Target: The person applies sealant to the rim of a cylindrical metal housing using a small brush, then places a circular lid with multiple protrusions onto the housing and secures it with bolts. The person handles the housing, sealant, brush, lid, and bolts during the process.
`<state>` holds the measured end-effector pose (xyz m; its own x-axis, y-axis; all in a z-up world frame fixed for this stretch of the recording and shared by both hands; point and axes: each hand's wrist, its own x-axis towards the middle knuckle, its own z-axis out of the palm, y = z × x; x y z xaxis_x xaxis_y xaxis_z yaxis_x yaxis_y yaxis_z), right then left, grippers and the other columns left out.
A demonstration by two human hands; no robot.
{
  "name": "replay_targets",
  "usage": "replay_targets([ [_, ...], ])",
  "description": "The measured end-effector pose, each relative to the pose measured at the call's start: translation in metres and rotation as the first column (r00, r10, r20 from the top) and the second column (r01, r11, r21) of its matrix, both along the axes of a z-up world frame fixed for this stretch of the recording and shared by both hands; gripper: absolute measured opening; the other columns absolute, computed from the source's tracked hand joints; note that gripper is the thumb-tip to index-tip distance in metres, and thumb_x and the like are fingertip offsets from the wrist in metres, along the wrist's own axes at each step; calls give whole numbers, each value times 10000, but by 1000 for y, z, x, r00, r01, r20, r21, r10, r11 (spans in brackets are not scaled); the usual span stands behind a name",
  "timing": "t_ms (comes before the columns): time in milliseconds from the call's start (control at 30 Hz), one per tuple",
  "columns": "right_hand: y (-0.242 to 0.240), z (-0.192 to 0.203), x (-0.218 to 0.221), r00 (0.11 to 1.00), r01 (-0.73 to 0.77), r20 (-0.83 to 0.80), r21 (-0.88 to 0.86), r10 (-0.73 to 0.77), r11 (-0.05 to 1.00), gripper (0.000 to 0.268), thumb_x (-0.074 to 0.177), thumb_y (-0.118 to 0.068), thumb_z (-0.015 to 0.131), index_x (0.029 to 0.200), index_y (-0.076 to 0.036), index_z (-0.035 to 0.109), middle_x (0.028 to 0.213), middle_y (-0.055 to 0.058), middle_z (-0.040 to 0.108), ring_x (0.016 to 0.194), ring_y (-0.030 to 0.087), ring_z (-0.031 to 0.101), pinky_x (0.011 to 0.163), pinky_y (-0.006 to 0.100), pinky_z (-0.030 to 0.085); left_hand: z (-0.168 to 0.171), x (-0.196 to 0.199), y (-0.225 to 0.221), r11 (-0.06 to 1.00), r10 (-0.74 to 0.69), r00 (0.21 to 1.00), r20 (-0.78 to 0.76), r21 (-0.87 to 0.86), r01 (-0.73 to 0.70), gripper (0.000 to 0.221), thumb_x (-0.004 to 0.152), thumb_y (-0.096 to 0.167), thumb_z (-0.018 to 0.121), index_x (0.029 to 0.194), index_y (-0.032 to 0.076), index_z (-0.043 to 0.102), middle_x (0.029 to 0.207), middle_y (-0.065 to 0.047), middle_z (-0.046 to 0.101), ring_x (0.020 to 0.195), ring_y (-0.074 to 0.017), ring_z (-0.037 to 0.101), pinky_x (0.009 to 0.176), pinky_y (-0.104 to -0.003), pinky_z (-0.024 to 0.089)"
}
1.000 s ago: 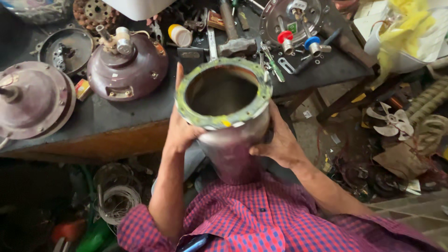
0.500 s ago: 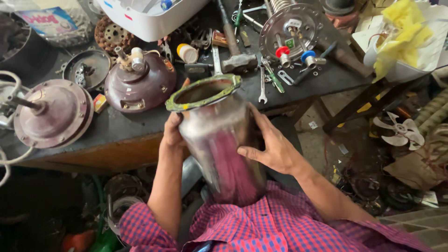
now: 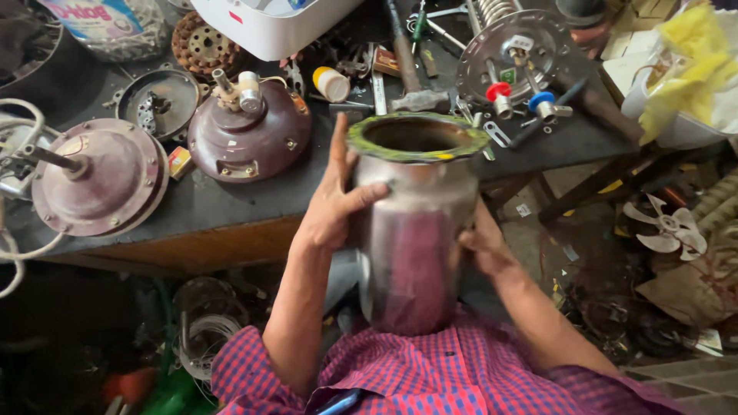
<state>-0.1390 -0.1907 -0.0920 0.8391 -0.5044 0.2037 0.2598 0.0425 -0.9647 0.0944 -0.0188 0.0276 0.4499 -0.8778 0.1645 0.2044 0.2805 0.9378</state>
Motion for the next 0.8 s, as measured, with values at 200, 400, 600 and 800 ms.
replay_targets([
  [200, -33, -56, -22, 990, -16, 138, 238, -17, 971, 1014, 856, -569, 749, 1603, -47, 305, 1531, 154, 438, 1392, 302, 467, 1155, 472, 402, 6, -13, 6, 979, -164, 986, 22, -120, 165, 1445, 655, 395, 963, 1684, 157, -23, 1759, -197, 195, 1647, -310, 197, 1313, -423, 213],
  [400, -50, -22, 24, 993, 117, -7, 200, -118, 973, 895, 907, -534, 688, 1594, -73, 347, 1503, 161, 472, 1340, 302, 500, 1116, 470, 427, -21, -2, 3, 950, -282, 956, -83, -166, 266, 1542, 515, 485, 996, 1719, 43, 140, 1745, -136, 274, 1632, -256, 242, 1328, -381, 178],
  [600, -47, 24, 42, 943, 280, -191, 20, -271, 960, 781, 957, -498, 627, 1585, -99, 389, 1474, 168, 507, 1288, 302, 533, 1076, 469, 453, -13, -18, 13, 985, -66, 989, -130, -167, 44, 1529, 541, 448, 1002, 1695, 32, 90, 1662, -160, 345, 1541, -273, 340, 1283, -382, 241],
  [800, -10, 13, 8, 977, 208, -98, 274, -188, 939, 752, 1005, -612, 416, 1578, -125, 399, 1537, 129, 493, 1360, 281, 516, 1134, 447, 435, -1, -61, 13, 941, 333, 900, 281, -30, -338, 1492, 634, 456, 956, 1651, -48, -13, 1631, -262, 379, 1516, -324, 422, 1280, -412, 299],
])
